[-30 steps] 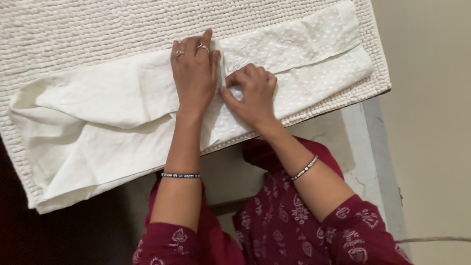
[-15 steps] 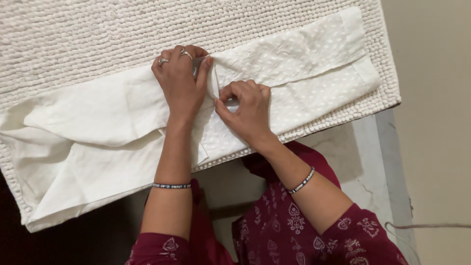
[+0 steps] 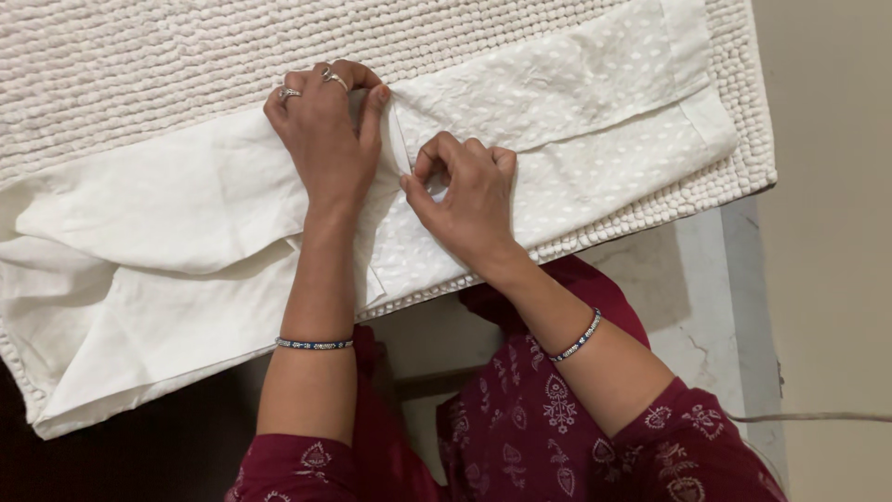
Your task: The person folds a red heart-patterned garment and a white buttoned shirt on a white textured mat. They smooth and align each item, fold them into compact rectangles, and place them on a nearby bed.
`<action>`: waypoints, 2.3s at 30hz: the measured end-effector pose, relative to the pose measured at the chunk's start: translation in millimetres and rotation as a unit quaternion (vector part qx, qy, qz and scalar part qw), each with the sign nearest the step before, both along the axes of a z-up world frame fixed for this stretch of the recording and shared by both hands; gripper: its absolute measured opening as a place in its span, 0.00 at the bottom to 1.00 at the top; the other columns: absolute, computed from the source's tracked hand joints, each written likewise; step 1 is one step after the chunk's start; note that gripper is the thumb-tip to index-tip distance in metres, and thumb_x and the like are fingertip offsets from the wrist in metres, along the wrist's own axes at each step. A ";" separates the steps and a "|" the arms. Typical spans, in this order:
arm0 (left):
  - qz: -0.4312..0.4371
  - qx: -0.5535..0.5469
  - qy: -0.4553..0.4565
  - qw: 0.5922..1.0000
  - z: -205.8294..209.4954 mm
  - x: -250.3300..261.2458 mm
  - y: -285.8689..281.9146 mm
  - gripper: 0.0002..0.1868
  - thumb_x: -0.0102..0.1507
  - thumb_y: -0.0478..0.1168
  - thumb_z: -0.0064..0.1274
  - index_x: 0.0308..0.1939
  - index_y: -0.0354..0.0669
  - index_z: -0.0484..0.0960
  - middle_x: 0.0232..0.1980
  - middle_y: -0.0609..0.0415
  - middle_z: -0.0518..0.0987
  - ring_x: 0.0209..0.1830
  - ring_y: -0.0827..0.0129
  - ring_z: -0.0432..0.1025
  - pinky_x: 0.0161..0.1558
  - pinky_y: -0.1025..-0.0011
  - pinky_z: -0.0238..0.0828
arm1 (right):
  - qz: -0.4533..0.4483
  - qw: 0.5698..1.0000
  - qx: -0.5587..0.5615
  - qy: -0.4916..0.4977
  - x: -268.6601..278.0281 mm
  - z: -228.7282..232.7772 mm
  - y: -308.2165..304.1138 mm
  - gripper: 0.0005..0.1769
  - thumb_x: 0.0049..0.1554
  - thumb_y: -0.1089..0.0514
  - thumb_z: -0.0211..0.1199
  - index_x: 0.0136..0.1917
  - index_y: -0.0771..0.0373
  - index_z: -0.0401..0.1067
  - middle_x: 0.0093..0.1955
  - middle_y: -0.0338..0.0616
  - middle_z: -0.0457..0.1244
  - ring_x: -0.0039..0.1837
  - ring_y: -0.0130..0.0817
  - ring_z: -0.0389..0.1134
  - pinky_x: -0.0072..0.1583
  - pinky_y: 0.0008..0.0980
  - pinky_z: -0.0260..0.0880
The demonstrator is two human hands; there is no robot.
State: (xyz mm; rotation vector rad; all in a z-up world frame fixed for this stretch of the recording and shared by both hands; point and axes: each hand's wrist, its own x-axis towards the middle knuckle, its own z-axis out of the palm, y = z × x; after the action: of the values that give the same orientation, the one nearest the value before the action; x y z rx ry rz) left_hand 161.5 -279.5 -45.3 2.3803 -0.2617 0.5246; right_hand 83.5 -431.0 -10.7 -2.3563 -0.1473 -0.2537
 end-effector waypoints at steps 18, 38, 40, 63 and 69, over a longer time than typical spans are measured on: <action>0.013 0.024 -0.036 0.999 -4.6 -1.8 -5.1 0.05 0.66 0.40 0.63 0.40 0.48 0.81 0.44 0.59 0.78 0.52 0.60 0.67 0.62 0.52 0.52 | -0.001 0.999 -0.031 0.010 -2.6 -6.6 2.8 0.12 0.52 0.56 0.71 0.43 0.53 0.68 0.38 0.25 0.64 0.46 0.29 0.64 0.59 0.40 0.49; -0.113 0.215 0.085 0.966 5.5 -51.3 24.5 0.33 0.74 0.43 0.36 0.84 0.46 0.60 0.87 0.57 0.51 0.87 0.66 0.42 0.82 0.52 0.30 | 0.087 0.956 -0.281 0.014 -13.9 -13.2 17.8 0.34 0.69 0.51 0.44 0.85 0.62 0.47 0.88 0.43 0.41 0.88 0.33 0.37 0.79 0.68 0.20; -0.115 0.216 0.098 0.965 4.9 -43.0 22.5 0.32 0.74 0.46 0.34 0.83 0.48 0.58 0.86 0.58 0.52 0.86 0.65 0.42 0.81 0.51 0.29 | 0.089 0.950 -0.299 0.029 -19.7 -11.3 14.2 0.36 0.68 0.49 0.45 0.84 0.63 0.46 0.87 0.44 0.40 0.87 0.34 0.36 0.78 0.72 0.21; -0.135 0.253 0.096 0.953 29.0 -81.5 7.3 0.35 0.75 0.58 0.22 0.83 0.48 0.49 0.86 0.54 0.44 0.85 0.65 0.37 0.80 0.51 0.25 | 0.034 0.980 -0.182 0.072 -25.1 -0.3 -41.5 0.36 0.70 0.41 0.42 0.86 0.55 0.44 0.88 0.42 0.42 0.89 0.35 0.39 0.86 0.55 0.30; -0.120 0.263 0.069 0.955 32.1 -97.3 -7.0 0.34 0.72 0.60 0.32 0.80 0.51 0.57 0.83 0.49 0.50 0.83 0.60 0.43 0.77 0.47 0.27 | 0.008 0.971 -0.240 0.023 -20.9 1.6 -63.0 0.41 0.69 0.40 0.47 0.84 0.65 0.43 0.85 0.58 0.39 0.86 0.52 0.36 0.78 0.64 0.27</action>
State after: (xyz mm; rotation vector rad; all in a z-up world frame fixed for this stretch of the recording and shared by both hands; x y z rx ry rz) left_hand 64.2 -286.5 -13.2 2.8255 -0.6898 0.1813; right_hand 62.6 -494.0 -9.1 -2.8374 -0.2249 -0.1691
